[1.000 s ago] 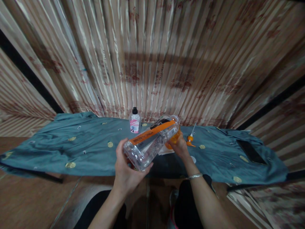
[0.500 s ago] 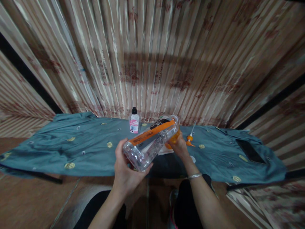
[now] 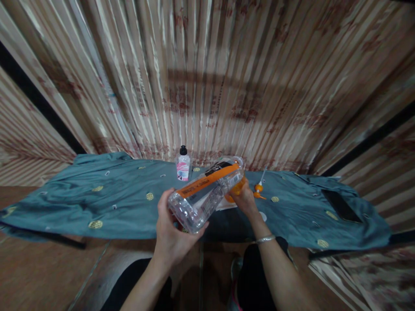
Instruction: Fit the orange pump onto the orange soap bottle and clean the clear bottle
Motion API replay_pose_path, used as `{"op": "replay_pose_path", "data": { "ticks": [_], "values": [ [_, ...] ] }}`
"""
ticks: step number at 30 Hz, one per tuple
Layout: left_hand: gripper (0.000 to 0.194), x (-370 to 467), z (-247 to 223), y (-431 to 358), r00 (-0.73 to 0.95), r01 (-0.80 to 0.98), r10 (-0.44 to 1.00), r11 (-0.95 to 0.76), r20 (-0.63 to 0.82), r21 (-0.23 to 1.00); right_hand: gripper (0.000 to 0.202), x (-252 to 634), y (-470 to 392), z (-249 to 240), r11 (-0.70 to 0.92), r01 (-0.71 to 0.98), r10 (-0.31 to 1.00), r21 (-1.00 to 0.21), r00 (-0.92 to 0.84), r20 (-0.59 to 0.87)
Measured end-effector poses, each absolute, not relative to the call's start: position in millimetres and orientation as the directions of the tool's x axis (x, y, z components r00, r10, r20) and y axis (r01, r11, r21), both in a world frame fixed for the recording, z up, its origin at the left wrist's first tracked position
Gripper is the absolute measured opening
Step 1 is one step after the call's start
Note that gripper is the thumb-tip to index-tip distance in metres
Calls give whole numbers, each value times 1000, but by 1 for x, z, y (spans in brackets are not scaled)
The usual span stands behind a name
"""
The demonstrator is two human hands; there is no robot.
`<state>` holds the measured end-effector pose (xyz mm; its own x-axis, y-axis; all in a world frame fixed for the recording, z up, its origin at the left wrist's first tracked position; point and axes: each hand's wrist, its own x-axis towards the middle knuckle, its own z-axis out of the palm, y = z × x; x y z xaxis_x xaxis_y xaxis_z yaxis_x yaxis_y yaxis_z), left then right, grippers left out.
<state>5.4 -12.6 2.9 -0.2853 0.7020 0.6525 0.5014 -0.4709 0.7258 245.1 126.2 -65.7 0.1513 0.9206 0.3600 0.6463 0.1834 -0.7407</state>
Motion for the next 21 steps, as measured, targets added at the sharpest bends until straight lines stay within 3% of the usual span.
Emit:
{"op": "replay_pose_path", "data": {
  "ticks": [21],
  "values": [
    [96, 4, 5, -13, -277, 550, 697, -449, 661, 704, 72, 243, 122, -61, 163, 614, 936, -773, 151, 317]
  ]
}}
